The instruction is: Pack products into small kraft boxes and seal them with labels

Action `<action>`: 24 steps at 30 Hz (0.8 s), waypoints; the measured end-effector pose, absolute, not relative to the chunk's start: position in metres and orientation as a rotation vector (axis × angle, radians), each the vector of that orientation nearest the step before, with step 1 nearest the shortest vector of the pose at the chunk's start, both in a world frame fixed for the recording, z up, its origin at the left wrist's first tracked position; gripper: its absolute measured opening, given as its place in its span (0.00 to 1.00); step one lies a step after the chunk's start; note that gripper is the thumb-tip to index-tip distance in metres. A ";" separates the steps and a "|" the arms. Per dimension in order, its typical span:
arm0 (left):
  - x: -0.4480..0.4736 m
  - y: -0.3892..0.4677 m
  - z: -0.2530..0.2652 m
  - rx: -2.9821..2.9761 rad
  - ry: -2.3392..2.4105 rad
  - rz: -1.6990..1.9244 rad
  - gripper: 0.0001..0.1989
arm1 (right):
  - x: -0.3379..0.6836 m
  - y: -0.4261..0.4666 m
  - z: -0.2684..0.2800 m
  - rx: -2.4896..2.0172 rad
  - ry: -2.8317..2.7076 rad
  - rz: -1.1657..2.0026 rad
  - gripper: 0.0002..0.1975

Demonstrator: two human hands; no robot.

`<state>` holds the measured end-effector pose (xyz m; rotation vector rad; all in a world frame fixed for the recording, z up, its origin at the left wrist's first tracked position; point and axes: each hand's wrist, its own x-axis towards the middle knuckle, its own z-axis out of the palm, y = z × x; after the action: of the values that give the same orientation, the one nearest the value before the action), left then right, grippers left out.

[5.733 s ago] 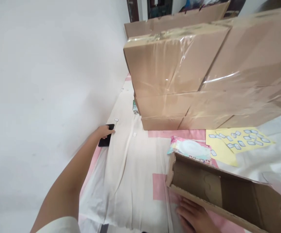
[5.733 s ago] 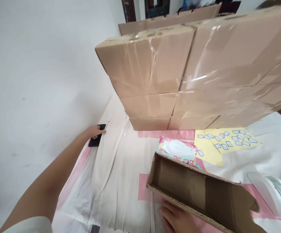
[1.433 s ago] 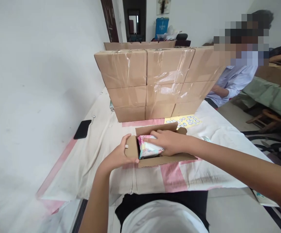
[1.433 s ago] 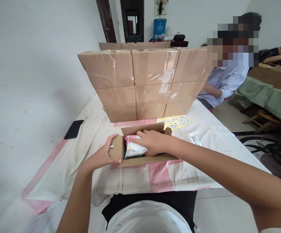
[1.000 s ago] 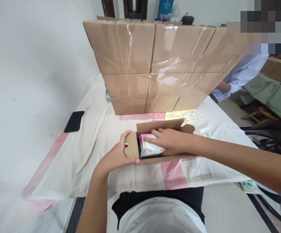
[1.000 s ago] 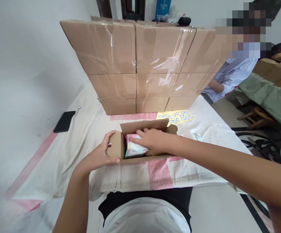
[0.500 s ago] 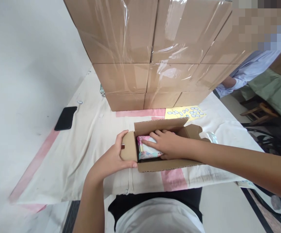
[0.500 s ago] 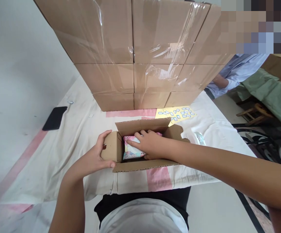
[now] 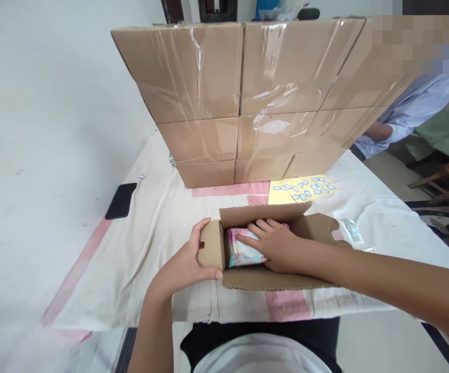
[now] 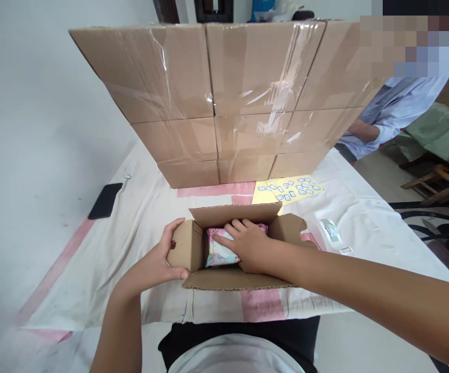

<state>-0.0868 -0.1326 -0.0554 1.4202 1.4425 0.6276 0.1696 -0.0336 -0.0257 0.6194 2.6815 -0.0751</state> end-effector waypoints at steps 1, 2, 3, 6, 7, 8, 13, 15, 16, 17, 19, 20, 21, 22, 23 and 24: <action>-0.087 -0.133 -0.055 1.422 1.440 0.628 0.59 | 0.170 -0.034 -0.027 0.632 2.687 -0.074 0.43; -0.086 -0.132 -0.056 1.419 1.436 0.630 0.59 | 0.170 -0.033 -0.029 0.638 2.690 -0.073 0.43; -0.087 -0.132 -0.056 1.413 1.431 0.635 0.60 | 0.170 -0.033 -0.030 0.637 2.692 -0.072 0.44; -0.087 -0.132 -0.057 1.398 1.426 0.655 0.60 | 0.167 -0.030 -0.031 0.619 2.675 -0.072 0.45; -0.088 -0.132 -0.058 1.397 1.433 0.657 0.61 | 0.165 -0.029 -0.030 0.618 2.662 -0.071 0.45; -0.088 -0.132 -0.058 1.398 1.443 0.654 0.61 | 0.164 -0.029 -0.029 0.622 2.646 -0.070 0.45; -0.087 -0.131 -0.055 1.448 1.454 0.637 0.63 | 0.161 -0.033 -0.029 0.669 2.617 -0.049 0.42; -0.085 -0.131 -0.052 1.467 1.448 0.637 0.64 | 0.161 -0.035 -0.034 0.682 2.629 -0.038 0.43; -0.084 -0.131 -0.051 1.467 1.453 0.633 0.64 | 0.161 -0.034 -0.036 0.687 2.639 -0.041 0.44; -0.083 -0.131 -0.049 1.457 1.461 0.623 0.64 | 0.162 -0.034 -0.037 0.694 2.648 -0.050 0.44; -0.081 -0.129 -0.045 1.427 1.475 0.601 0.64 | 0.164 -0.030 -0.034 0.685 2.672 -0.107 0.44; -0.080 -0.128 -0.043 1.416 1.478 0.590 0.64 | 0.167 -0.028 -0.028 0.670 2.692 -0.164 0.43; -0.079 -0.128 -0.041 1.414 1.480 0.580 0.62 | 0.173 -0.025 -0.019 0.666 2.714 -0.246 0.43; -0.078 -0.127 -0.040 1.423 1.484 0.576 0.61 | 0.180 -0.023 -0.009 0.680 2.742 -0.352 0.41; -0.078 -0.127 -0.040 1.445 1.491 0.587 0.60 | 0.191 -0.021 0.004 0.714 2.775 -0.479 0.39; -0.077 -0.127 -0.041 1.479 1.498 0.614 0.58 | 0.205 -0.020 0.017 0.772 2.819 -0.619 0.36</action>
<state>-0.0773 -0.1274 -0.0409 1.4788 1.4978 0.6140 0.2051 -0.0195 0.0167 0.7716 2.8185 -0.6188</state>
